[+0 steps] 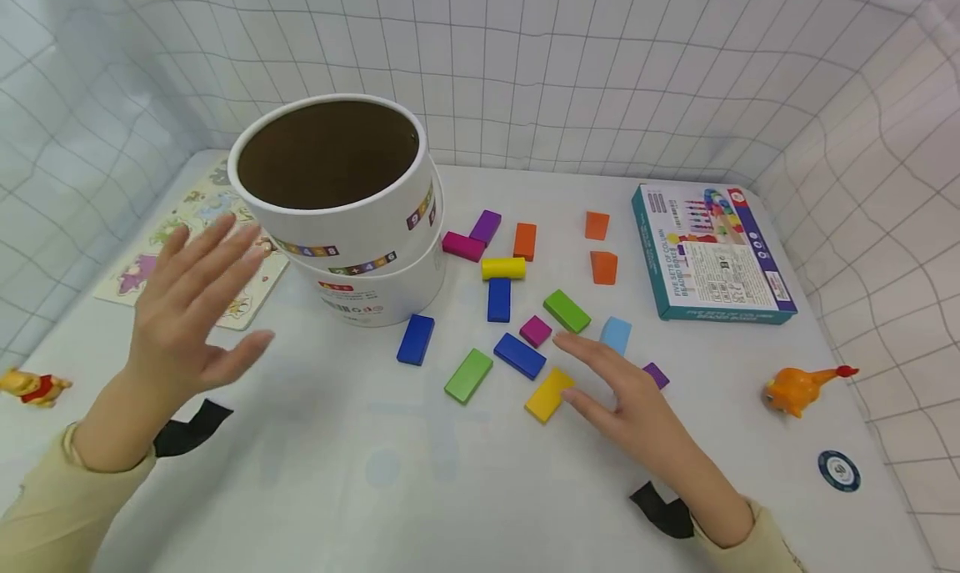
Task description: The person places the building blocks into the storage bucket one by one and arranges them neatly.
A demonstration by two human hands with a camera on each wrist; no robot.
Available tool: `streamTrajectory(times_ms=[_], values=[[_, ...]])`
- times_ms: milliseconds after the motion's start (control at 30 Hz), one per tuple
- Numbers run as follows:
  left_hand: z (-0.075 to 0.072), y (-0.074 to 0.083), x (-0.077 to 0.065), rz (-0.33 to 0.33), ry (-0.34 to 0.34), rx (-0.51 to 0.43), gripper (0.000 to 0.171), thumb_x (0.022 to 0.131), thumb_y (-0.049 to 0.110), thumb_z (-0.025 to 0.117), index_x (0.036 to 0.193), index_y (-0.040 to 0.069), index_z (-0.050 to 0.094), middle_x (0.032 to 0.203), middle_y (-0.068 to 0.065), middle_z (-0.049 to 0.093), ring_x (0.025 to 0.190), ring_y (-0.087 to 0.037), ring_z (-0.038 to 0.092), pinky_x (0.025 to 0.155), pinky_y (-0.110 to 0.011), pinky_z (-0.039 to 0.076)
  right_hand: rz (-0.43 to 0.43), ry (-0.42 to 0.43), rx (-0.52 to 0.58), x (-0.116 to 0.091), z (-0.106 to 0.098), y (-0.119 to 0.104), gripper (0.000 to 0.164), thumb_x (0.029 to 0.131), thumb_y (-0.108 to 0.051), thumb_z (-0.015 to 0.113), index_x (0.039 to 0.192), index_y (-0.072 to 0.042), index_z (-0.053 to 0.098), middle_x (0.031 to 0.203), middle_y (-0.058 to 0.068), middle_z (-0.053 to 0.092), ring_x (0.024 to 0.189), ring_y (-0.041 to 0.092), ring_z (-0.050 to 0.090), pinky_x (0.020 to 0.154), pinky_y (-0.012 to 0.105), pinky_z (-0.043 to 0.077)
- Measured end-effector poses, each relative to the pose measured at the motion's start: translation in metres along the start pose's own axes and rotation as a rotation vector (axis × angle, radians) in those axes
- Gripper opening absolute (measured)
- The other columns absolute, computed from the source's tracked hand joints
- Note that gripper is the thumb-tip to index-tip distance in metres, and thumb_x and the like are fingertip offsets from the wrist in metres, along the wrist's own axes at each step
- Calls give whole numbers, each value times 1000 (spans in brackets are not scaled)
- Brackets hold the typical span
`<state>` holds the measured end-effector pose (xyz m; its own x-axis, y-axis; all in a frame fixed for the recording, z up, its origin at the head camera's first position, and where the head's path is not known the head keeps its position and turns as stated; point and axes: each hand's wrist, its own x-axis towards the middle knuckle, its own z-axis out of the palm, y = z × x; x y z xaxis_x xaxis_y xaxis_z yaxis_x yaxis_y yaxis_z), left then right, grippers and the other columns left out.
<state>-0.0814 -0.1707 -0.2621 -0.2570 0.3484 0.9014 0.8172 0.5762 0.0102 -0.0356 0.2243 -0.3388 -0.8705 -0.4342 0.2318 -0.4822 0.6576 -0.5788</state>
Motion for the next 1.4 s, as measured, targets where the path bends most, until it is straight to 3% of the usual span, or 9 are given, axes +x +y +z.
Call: streamTrajectory(times_ms=[133,233,333,400,533,700,933,1200,1400], values=[[3,-14,22,-181,162,-44,49,83,46,52,119,14,56,122,-10,53,120,-31,41,102,-48,23,59,-5,101,0,11,1,54,82,-15,63,131,-23,43,129,-7,47,118,5,41,90,21,40],[3,-23,41,-307,164,-83,58,81,48,53,120,6,53,128,-12,47,125,-27,34,105,-43,20,89,-27,133,-1,19,5,51,83,-17,61,131,-21,44,129,-8,46,119,5,41,91,25,40],[1,-29,57,-437,65,-121,60,82,41,53,125,-1,46,137,-12,37,130,-18,26,106,-33,17,109,-67,136,-2,25,8,49,83,-19,61,130,-20,45,131,-7,45,120,9,40,92,27,40],[1,-34,63,-558,-26,-168,55,84,33,54,130,4,43,142,-7,29,132,-11,19,106,-29,12,130,-104,132,-3,28,10,47,83,-20,61,128,-21,46,132,-6,44,121,12,40,91,35,41],[8,-57,58,-810,-180,-259,53,84,24,57,134,21,40,146,8,14,131,-3,9,105,-30,5,140,-165,120,-2,32,13,46,82,-21,62,126,-23,49,135,-1,41,122,20,38,90,42,41],[18,-78,45,-978,-279,-374,57,83,28,58,136,27,36,147,13,6,132,-3,2,107,-39,2,128,-219,113,-2,35,15,47,81,-16,63,126,-22,50,137,0,39,124,23,37,91,41,40],[22,-90,37,-1086,-308,-491,54,86,31,53,137,25,35,147,12,6,133,-5,-1,107,-43,-2,143,-246,85,-4,37,20,44,82,-14,62,124,-24,51,137,-1,39,123,25,38,91,42,40],[26,-91,32,-1066,-149,-797,53,87,22,50,137,22,34,142,3,24,129,-12,16,106,-44,11,119,-222,9,-2,36,22,49,81,-11,63,127,-24,49,132,-5,45,119,19,42,91,40,41],[27,-87,27,-1083,-86,-881,53,87,24,50,136,23,32,140,-3,25,122,-25,27,104,-44,15,139,-219,-81,-1,34,21,51,80,-10,64,126,-25,49,124,-3,51,114,18,47,89,40,43]])
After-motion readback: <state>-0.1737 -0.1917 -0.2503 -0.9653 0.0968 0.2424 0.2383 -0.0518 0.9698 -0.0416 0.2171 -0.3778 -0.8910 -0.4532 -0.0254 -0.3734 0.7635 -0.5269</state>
